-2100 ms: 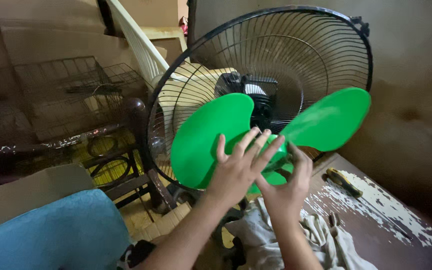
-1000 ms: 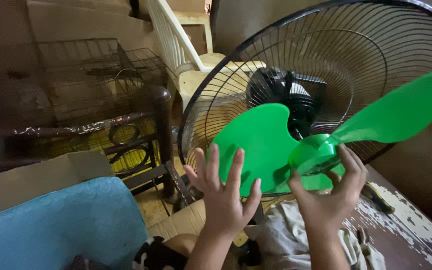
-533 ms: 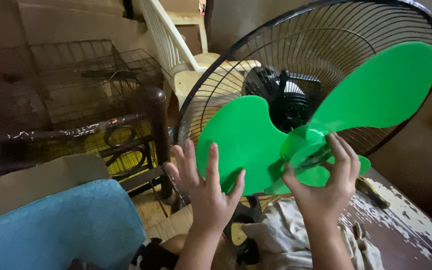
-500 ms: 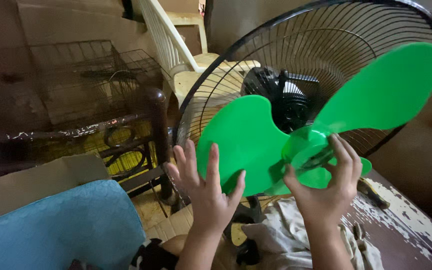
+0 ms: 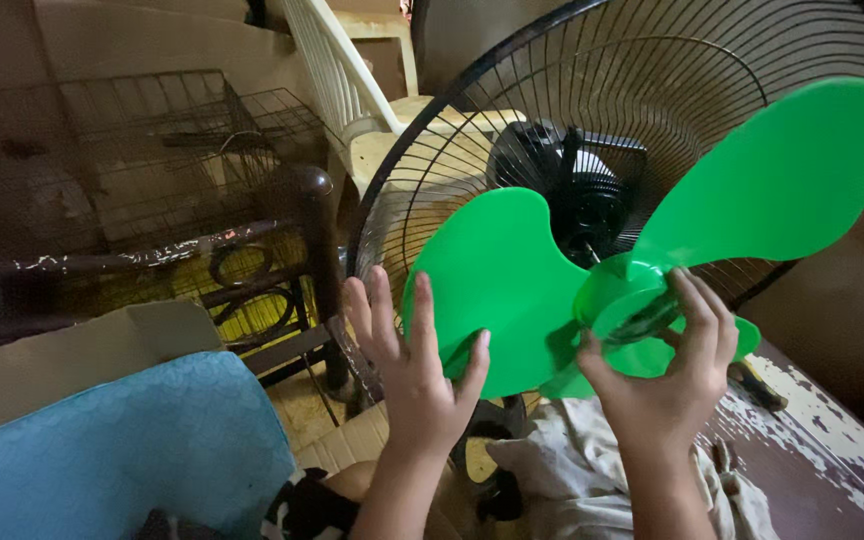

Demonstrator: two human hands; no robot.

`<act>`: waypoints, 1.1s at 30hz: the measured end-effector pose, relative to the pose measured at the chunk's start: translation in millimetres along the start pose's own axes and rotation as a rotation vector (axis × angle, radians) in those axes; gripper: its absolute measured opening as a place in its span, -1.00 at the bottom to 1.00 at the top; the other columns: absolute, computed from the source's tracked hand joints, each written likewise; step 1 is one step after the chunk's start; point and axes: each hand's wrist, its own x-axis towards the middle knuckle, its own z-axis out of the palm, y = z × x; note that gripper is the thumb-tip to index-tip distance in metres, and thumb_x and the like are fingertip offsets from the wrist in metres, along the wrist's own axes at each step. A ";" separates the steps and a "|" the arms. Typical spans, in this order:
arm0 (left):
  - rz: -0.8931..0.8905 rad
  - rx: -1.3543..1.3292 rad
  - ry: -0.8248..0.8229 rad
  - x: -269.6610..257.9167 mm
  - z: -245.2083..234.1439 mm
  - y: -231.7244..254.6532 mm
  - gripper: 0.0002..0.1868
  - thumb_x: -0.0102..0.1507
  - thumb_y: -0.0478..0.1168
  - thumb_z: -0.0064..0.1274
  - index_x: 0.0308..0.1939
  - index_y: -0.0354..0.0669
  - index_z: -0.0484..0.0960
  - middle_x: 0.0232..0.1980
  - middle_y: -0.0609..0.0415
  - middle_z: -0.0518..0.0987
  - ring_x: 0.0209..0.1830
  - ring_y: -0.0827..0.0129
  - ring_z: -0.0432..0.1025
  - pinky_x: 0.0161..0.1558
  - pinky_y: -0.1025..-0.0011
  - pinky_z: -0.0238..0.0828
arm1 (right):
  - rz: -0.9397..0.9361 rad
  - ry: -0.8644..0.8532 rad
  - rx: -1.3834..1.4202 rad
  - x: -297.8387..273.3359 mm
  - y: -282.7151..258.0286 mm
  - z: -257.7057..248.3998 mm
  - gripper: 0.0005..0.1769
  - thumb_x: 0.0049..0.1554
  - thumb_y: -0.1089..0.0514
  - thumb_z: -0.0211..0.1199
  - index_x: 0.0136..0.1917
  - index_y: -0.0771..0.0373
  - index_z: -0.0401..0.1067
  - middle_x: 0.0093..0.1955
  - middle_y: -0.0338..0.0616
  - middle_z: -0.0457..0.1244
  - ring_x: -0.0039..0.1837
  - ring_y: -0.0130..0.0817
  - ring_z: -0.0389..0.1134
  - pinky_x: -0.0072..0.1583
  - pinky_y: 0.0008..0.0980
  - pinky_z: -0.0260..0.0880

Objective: The person cleans the fan cage with a cloth, then reassembles the fan by attaching the cage, inserting the green blades, and securing the hub nut. A toothbrush is used to clean the motor area during reassembly.

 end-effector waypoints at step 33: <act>-0.020 0.032 -0.037 8.7 -5.2 14.3 0.01 0.33 -0.07 0.21 0.66 -0.20 -0.13 0.68 -0.22 -0.37 0.70 -0.27 -0.41 0.59 -0.30 -0.20 | 0.050 -0.077 -0.006 37.3 21.0 6.6 -0.05 -0.15 0.07 0.64 0.43 0.31 0.31 0.40 0.08 0.25 0.38 -0.13 0.31 0.23 -0.19 0.50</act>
